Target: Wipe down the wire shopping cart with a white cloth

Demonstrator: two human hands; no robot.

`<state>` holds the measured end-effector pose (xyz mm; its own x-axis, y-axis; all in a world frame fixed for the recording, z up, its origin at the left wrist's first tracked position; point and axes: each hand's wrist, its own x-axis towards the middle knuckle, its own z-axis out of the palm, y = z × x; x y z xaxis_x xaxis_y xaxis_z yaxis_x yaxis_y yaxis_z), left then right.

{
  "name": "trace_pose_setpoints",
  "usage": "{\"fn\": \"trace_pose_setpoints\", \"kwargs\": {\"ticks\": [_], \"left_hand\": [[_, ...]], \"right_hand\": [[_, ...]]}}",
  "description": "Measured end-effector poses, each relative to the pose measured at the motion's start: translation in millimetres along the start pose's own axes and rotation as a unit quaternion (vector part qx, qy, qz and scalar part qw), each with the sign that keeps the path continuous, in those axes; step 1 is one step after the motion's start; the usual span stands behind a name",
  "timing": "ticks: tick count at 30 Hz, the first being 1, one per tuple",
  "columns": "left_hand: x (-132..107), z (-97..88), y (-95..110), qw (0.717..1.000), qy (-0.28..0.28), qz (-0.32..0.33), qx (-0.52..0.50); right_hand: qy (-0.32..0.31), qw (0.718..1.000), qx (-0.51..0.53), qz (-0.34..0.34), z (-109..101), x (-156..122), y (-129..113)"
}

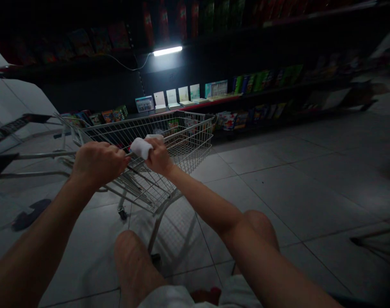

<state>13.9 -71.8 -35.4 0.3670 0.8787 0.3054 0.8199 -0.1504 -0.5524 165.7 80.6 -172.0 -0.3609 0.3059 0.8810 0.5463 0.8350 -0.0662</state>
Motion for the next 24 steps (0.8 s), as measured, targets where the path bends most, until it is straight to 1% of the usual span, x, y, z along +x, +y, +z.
{"fn": "trace_pose_setpoints", "kwargs": {"ticks": [1, 2, 3, 6, 7, 8, 9, 10, 12, 15, 17, 19, 22, 24], "left_hand": [[-2, 0.3, -3, 1.000, 0.003, 0.006, -0.003], [-4, 0.3, -6, 1.000, 0.005, 0.013, -0.002], [-7, 0.0, -9, 1.000, 0.003, 0.016, 0.005], [-20, -1.7, -19, 0.999, -0.008, 0.006, 0.053], [-24, -2.2, -20, 0.997, -0.010, -0.008, 0.073], [-26, -2.5, -20, 0.995, -0.010, -0.025, 0.091], [-27, -2.4, -17, 0.994, -0.010, -0.041, 0.104], [-26, -1.9, -13, 0.993, -0.012, -0.052, 0.110], [-18, 0.5, -2, 0.994, -0.027, -0.053, 0.093], [1, 7.7, 11, 0.997, -0.061, -0.043, 0.031], [10, 14.2, 11, 0.995, -0.085, -0.053, 0.000], [12, 21.0, 4, 0.994, -0.097, -0.052, -0.025], [7, 29.3, -8, 0.993, -0.093, -0.046, -0.055], [4, 32.4, -11, 0.992, -0.098, -0.054, -0.060]], "right_hand": [[-0.015, 1.000, -0.002, -0.019, 0, 2, -2], [-0.025, 0.999, -0.006, -0.023, -1, 2, 2], [-0.030, 0.999, -0.011, -0.015, -3, 1, 11], [-0.006, 0.998, -0.021, 0.055, -12, -10, 50], [0.010, 0.997, -0.019, 0.075, -14, -15, 60], [0.028, 0.996, -0.014, 0.089, -16, -19, 65], [0.045, 0.995, -0.005, 0.093, -15, -22, 64], [0.060, 0.994, 0.008, 0.089, -14, -25, 57], [0.077, 0.994, 0.043, 0.069, -7, -27, 27], [0.079, 0.992, 0.085, 0.045, 9, -34, -24], [0.071, 0.993, 0.090, 0.037, 20, -49, -41], [0.054, 0.993, 0.095, 0.036, 31, -77, -42], [0.027, 0.993, 0.102, 0.044, 46, -132, -28], [0.001, 0.995, 0.092, 0.037, 50, -159, -22]]}}
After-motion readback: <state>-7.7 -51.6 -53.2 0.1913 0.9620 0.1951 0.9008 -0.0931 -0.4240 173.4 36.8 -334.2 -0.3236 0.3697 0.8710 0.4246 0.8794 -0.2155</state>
